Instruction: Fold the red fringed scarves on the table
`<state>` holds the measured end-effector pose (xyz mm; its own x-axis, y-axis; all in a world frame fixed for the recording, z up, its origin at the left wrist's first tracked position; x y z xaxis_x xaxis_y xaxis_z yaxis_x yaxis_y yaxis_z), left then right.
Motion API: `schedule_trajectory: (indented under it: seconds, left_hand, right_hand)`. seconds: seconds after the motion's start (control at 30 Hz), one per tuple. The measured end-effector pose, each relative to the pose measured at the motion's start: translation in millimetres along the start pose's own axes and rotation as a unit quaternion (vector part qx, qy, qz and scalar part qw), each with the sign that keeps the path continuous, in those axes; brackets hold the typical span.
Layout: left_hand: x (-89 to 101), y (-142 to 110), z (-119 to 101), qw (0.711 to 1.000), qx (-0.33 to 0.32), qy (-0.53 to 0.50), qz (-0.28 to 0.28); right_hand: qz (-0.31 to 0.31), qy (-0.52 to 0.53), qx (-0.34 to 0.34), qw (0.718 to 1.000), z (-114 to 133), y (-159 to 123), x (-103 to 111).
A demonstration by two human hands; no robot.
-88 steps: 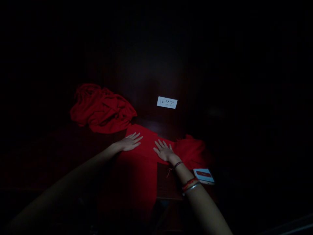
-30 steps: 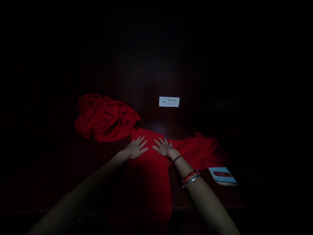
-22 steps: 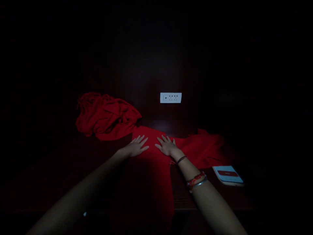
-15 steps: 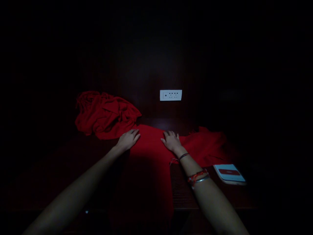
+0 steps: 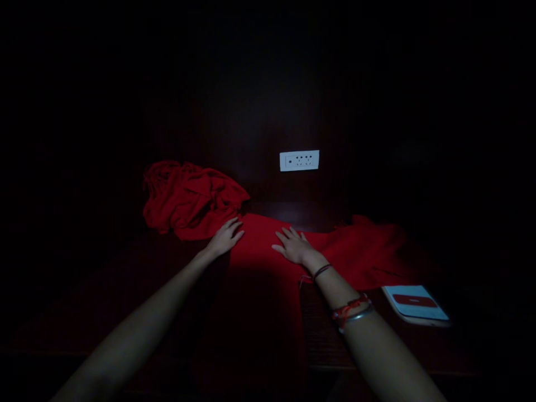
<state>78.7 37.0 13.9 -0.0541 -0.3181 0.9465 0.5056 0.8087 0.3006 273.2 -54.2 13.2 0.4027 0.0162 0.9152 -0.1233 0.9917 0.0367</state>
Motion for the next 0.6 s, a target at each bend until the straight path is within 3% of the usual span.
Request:
schedule_trajectory:
  seconds: [0.1,0.2,0.33,0.5,0.6]
  left_hand:
    - [-8.7,-1,-5,0.99,-0.033,0.0,0.134]
    - [-7.5,-2,-7,0.985,-0.026,0.005,0.17]
    - [2.7,-7,-10,0.993,-0.015,0.025,0.113]
    - [18.1,-12,-9,0.999,-0.04,0.011,-0.005]
    - [22.2,-7,3,0.997,0.001,-0.039,-0.06]
  right_hand:
    - [0.07,0.008,-0.055,0.996,-4,0,-7]
    - [0.079,0.0,-0.084,0.993,-5,1,-7]
    - [0.09,-0.005,-0.093,0.992,-3,-3,-3]
    - [0.166,-0.014,-0.117,0.979,-6,-21,9]
    - [0.193,-0.005,-0.093,0.977,-6,-28,15]
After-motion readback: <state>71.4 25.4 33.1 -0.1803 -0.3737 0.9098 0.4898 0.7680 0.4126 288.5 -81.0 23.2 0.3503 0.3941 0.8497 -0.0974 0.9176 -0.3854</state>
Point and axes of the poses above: each hand's wrist, its own y-axis towards the middle knuckle, its own x-axis out of the back of the hand, z = x × y, the point moved 4 cm from there along y, towards the middle knuckle, and after that the axes turned 15 degrees about y, right-handed, at the moved point
